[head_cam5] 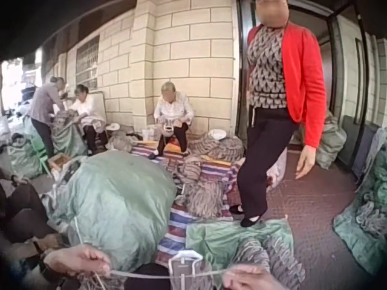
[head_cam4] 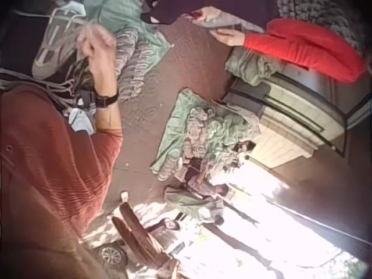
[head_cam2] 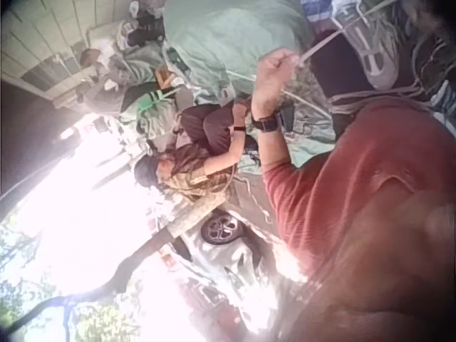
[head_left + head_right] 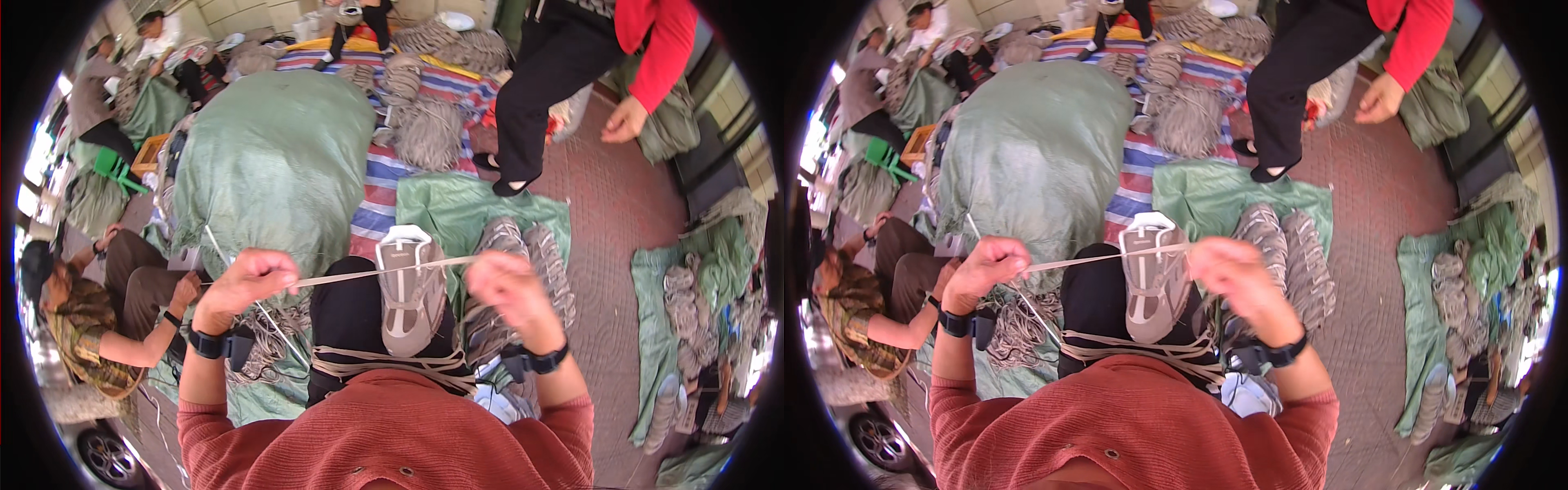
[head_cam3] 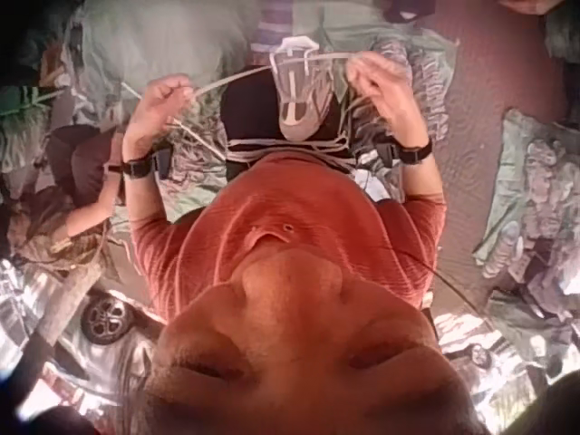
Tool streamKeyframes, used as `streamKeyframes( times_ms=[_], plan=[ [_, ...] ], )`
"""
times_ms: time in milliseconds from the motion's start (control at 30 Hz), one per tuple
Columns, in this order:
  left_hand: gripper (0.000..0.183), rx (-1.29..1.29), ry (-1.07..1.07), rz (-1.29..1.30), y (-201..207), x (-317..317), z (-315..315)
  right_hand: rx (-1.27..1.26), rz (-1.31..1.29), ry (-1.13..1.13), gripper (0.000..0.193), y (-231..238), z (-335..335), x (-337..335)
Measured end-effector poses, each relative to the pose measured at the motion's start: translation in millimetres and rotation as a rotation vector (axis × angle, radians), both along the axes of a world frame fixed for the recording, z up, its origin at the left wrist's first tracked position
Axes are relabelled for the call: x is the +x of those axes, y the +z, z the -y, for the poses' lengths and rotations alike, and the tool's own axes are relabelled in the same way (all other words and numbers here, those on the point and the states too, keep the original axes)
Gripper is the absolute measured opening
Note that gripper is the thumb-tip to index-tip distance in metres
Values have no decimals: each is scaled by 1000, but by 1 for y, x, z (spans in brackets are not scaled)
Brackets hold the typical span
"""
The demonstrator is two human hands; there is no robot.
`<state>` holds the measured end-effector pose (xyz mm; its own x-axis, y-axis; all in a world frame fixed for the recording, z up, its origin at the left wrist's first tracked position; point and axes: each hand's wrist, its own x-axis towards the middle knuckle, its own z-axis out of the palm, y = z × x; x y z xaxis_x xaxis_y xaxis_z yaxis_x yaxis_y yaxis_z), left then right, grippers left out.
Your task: Lacing shoelaces through the eyelets of several pairs of sneakers.
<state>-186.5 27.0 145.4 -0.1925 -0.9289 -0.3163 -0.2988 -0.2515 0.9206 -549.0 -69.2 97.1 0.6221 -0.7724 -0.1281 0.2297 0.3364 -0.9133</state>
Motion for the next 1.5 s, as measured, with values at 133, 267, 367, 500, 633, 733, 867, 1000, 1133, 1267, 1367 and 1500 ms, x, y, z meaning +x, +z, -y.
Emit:
streamKeyframes(
  times_ms=[133, 267, 367, 500, 633, 733, 867, 1000, 1133, 1267, 1367, 1500],
  plan=[
    [18, 5, 273, -210, -11, 64, -56, -173, -8, -317, 20, 5, 21, -67],
    [20, -50, 396, -174, -24, 118, -102, -201, -84, -474, 24, 2, 42, -120],
    [19, -79, 458, -197, -28, 136, -129, -187, -196, -641, 24, -4, 51, -164],
    [20, -44, 530, 14, -31, 149, -158, -159, -365, -792, 25, -29, 72, -203],
    [19, -42, 550, 243, -43, 160, -158, -258, -1047, -893, 26, -71, 105, -294],
    [17, -250, 343, 400, -42, 109, -115, -931, -1838, -562, 40, -73, 114, -224],
    [16, -379, 33, 175, -56, -15, -25, -667, -387, -72, 36, -10, 31, 32],
    [11, -465, 83, 217, -57, -82, 16, -84, -61, 251, 30, -15, -37, 109],
    [11, -482, -45, -68, -86, -59, 5, -255, -440, 185, 19, -22, -9, 51],
    [9, -448, -68, 1, -110, -50, -14, -349, -738, 136, 13, -14, 10, -14],
    [11, -300, -54, 37, -114, -54, -13, -311, -851, 170, 18, -13, 22, -46],
    [13, -578, -8, 74, -129, -81, 9, -828, -949, 279, 31, -20, 17, 0]
  ],
)
